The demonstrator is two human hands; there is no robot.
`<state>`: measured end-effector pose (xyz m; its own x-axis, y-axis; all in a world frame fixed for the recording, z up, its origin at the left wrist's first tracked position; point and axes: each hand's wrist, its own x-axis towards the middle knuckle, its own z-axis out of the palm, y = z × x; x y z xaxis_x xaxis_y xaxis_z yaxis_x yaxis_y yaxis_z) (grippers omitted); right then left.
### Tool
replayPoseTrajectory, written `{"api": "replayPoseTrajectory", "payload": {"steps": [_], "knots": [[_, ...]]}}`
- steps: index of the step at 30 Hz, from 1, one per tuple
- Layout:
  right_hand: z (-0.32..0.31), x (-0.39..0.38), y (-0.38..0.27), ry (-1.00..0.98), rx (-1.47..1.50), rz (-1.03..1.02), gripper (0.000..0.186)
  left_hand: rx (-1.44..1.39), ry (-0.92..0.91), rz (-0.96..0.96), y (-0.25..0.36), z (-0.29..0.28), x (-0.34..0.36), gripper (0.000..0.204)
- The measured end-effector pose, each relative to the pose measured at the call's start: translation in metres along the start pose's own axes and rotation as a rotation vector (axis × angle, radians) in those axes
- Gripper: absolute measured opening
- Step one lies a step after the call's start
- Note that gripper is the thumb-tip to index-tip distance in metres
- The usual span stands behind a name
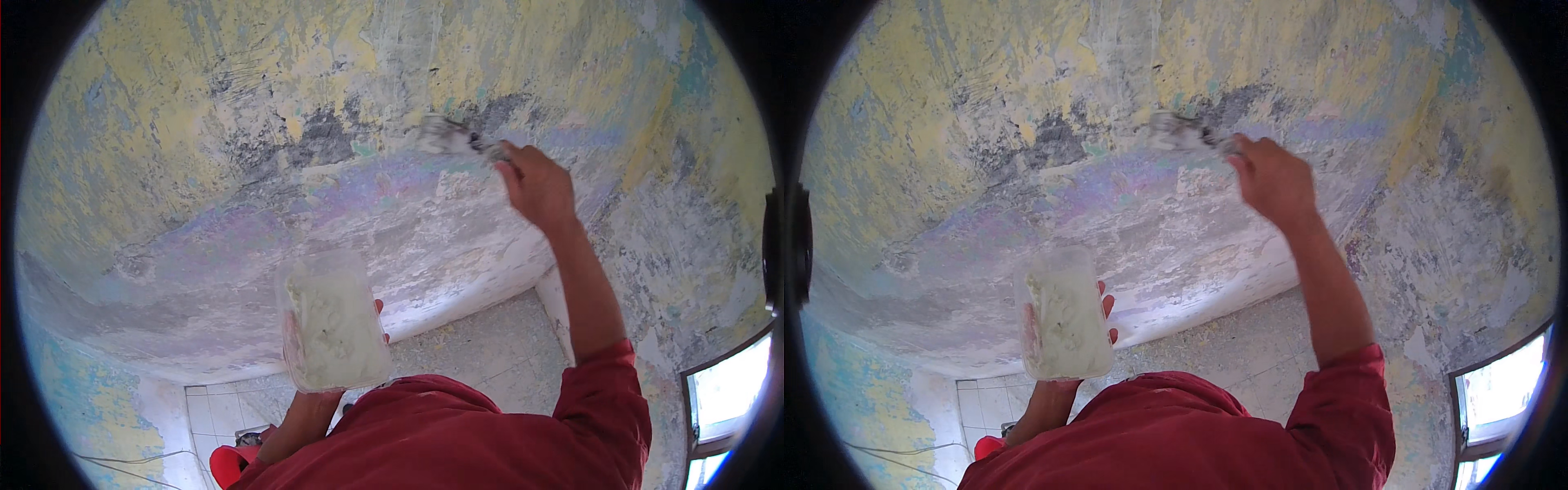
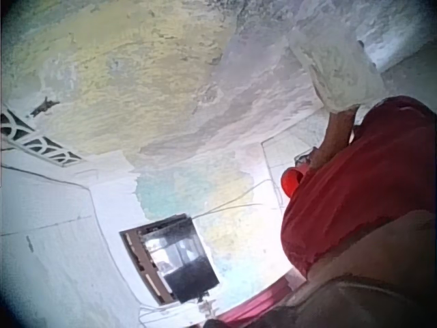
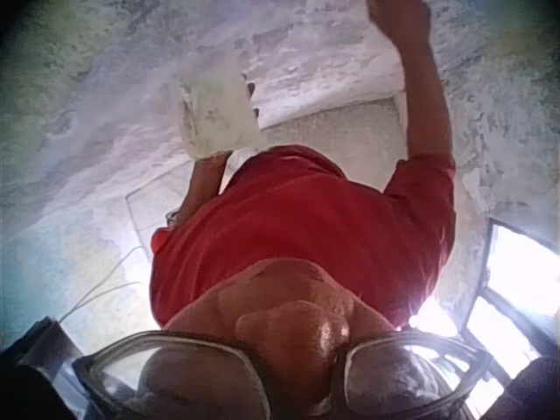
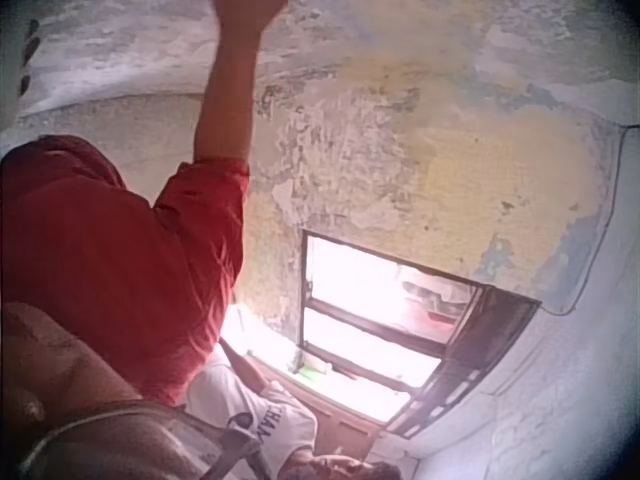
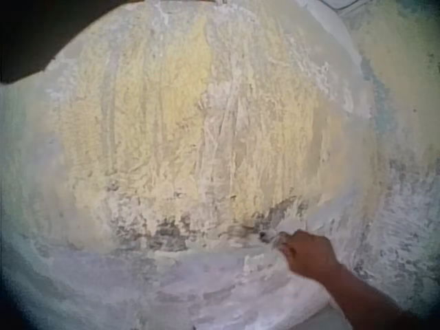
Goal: The person applies wall putty from a plastic container to a damaged indoor wall using a scraper tool.
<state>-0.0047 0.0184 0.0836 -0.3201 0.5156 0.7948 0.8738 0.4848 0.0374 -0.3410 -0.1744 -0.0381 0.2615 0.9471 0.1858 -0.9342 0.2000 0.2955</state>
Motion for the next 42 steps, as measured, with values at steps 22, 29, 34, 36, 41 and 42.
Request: {"api": "replayPoseTrajectory", "payload": {"steps": [22, 29, 34, 36, 41, 42], "knots": [[-0.033, -0.047, 0.031, 0.038, -0.226, 0.222, 0.031, 0.005, -0.015, 0.009, 0.003, -0.003, -0.004, 0.096], [0.001, -0.079, -0.026, -0.077, 0.474, 0.742, 0.030, 0.002, -0.027, 0.014, 0.009, -0.001, -0.005, 0.095], [0.036, -0.042, -0.083, 0.082, 0.712, 0.578, 0.029, -0.045, -0.042, 0.015, 0.010, 0.001, -0.004, 0.095], [0.057, -0.063, -0.081, 0.020, 0.687, 0.617, 0.028, -0.051, -0.045, 0.018, 0.012, 0.000, -0.005, 0.095], [0.071, -0.120, -0.095, -0.088, 0.887, 0.821, 0.026, -0.005, 0.025, 0.073, 0.024, -0.005, -0.018, 0.094], [0.066, -0.115, -0.095, -0.020, 0.839, 0.755, 0.026, -0.005, 0.027, 0.078, 0.026, -0.006, -0.019, 0.094]]}}
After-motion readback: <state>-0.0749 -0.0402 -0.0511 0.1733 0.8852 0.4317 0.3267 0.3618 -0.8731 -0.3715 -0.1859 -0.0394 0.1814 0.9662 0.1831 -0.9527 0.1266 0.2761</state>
